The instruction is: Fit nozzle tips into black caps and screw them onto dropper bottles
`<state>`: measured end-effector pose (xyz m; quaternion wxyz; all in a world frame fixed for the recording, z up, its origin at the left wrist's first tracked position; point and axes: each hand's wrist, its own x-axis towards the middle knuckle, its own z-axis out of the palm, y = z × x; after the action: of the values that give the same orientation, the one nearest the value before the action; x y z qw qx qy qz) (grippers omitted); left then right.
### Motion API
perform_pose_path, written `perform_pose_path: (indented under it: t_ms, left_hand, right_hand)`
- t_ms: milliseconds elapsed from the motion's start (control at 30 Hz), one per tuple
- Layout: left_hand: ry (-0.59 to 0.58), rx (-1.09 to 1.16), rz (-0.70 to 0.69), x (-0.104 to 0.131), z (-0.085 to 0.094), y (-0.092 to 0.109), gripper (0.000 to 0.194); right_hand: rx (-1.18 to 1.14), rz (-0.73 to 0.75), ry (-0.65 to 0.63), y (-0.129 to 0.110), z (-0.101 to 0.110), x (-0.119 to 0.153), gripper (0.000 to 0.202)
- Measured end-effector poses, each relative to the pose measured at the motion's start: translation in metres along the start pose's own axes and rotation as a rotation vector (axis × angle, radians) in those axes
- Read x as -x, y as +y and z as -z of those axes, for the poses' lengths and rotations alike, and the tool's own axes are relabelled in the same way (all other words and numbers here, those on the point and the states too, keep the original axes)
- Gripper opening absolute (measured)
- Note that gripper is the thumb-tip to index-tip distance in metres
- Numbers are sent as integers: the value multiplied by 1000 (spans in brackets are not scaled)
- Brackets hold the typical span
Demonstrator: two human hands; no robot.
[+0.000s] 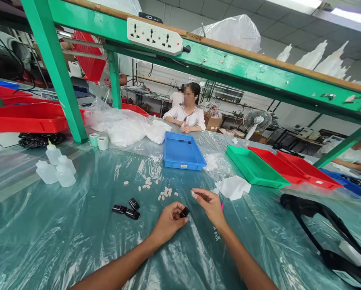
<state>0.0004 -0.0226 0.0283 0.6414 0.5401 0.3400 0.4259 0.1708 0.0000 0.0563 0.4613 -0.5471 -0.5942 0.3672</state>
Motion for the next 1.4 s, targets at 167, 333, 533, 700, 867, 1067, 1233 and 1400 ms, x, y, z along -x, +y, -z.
perform_pose_path:
  t_ms: [167,333,533,700,867,1067,1233,1400]
  left_hand:
    - [-34,54,14,-1,-2,-6,23]
    - [-86,113,7,1,-2,-4,25]
    - [-106,131,7,0,-2,-2,29]
    - [-110,150,15,0,-2,-3,28]
    - [-118,91,-43,2,-2,-4,22]
    - [-92,93,-61,2,-2,-4,22]
    - [-82,14,-77,2,-2,-2,19]
    - [-63,-21,-99,1,0,-1,18]
  right_hand:
    - [-345,-97,-7,3,-7,22,28]
    - [-508,-167,-13,9,-16,35,23]
    - [-562,-208,-5,10,-18,36,26]
    - [-575,-225,1,9,-17,37,27]
    - [-605,-263,-1,9,-21,41,28]
    - [-603,-269,-12,6,-25,43,31]
    - [-489,-202,21,5,-22,44,26]
    - [-287,-104,34,5,-20,45,23]
